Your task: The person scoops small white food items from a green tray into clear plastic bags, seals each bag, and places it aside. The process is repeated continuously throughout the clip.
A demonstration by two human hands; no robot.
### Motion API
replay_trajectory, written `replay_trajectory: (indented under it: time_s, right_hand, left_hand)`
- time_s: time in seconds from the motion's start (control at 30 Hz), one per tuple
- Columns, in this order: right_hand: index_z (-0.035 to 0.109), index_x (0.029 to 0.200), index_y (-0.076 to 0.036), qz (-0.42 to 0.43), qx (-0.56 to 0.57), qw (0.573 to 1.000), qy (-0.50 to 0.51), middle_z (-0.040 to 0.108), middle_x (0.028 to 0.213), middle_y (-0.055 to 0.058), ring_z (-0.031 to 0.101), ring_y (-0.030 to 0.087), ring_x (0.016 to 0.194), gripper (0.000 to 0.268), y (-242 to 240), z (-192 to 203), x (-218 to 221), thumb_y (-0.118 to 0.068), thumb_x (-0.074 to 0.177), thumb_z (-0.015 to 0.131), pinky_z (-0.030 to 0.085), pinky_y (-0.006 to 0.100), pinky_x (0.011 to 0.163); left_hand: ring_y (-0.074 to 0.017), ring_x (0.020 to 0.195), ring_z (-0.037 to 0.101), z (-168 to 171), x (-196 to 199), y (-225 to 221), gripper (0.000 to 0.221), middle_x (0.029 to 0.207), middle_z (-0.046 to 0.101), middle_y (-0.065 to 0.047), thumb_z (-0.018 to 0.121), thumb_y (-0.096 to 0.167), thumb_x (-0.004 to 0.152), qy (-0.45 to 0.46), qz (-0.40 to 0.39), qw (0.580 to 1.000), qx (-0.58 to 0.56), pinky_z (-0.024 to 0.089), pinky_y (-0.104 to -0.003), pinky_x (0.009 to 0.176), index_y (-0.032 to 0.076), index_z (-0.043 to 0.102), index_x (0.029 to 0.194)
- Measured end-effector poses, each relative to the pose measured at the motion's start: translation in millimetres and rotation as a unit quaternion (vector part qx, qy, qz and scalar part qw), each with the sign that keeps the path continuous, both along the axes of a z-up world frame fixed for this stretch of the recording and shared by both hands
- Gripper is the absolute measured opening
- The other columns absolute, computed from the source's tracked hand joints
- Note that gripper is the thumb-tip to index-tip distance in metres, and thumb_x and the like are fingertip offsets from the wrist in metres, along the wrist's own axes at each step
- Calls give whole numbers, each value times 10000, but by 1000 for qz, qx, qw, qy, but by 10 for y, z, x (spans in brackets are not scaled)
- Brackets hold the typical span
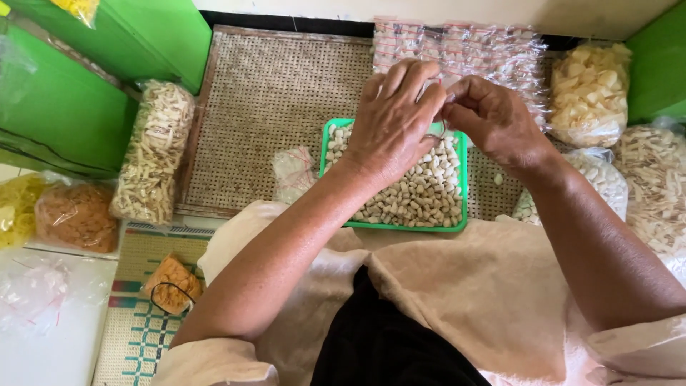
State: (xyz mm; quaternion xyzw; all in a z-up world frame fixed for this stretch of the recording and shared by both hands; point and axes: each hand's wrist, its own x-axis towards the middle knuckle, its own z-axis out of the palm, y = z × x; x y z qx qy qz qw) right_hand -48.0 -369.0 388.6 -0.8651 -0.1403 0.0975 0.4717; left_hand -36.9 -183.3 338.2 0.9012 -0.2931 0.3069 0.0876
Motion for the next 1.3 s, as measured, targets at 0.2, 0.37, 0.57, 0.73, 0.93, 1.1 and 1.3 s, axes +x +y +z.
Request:
replay_trajectory:
  time_s: [0.2, 0.37, 0.57, 0.73, 0.93, 1.1, 1.3]
  right_hand:
    - [674, 1131, -84, 40, -114, 987, -101, 732, 982, 74, 685, 174, 819, 98, -259, -131, 123, -164, 1082, 648, 523, 322, 636]
    - [657, 1136, -50, 70, -125, 974, -176, 733, 992, 105, 700, 211, 837, 66, -322, -222, 150, -106, 1104, 650, 546, 361, 669]
    - [666, 1171, -39, 77, -78, 989, -95, 680, 974, 82, 655, 186, 871, 217, -368, -299, 183, -206, 1038, 706, 521, 331, 762]
    - [723, 1122, -101, 80, -50, 994, -55, 670, 918, -2, 571, 92, 807, 78, -334, -306, 182, -91, 1045, 716, 430, 280, 701]
    - [735, 1240, -67, 168, -274, 902, -289, 695, 1037, 158, 658, 251, 713, 186, -321, -650, 218, -69, 1072, 654, 599, 369, 590]
    - [742, 1174, 30, 175, -216, 910, -308, 675, 951, 182, 642, 302, 698, 141, -126, -682, 167, -16, 1047, 703, 547, 407, 541]
    - [704, 1102, 46, 180, -164, 925, -290, 668, 1026, 215, 659, 344, 804, 65, -63, -684, 138, 23, 1043, 691, 516, 432, 612]
  left_hand:
    - [-103, 566, 632, 14, 107, 50, 527, 877, 659, -71, 840, 13, 897, 229, -90, 950, -192, 521, -202, 409, 129, 393, 1149]
    - [-84, 543, 663, 11, 220, 50, 61, 710, 732, 7, 720, 111, 947, 319, -69, 928, -179, 565, -277, 488, 123, 688, 897]
    - [-59, 563, 621, 109, 241, 38, 321, 670, 653, 52, 890, 231, 829, 342, -62, 907, -236, 554, -255, 534, 167, 575, 809]
    - [-65, 534, 591, 112, 213, 123, 385, 633, 654, 58, 897, 352, 843, 374, -14, 909, -183, 507, -277, 510, 181, 552, 819]
    - [-191, 847, 669, -55, 150, 115, 460, 1044, 543, -121, 760, -81, 864, 270, -195, 934, -130, 654, -259, 678, 120, 534, 1210]
    - [-216, 832, 704, -344, 192, 88, 272, 1166, 660, -160, 739, 31, 882, 232, -103, 967, 7, 629, -395, 753, 34, 596, 1113]
    - [-246, 889, 697, -366, 129, 103, 171, 949, 670, -113, 802, -39, 778, 312, -80, 946, 25, 632, -401, 725, 50, 706, 889]
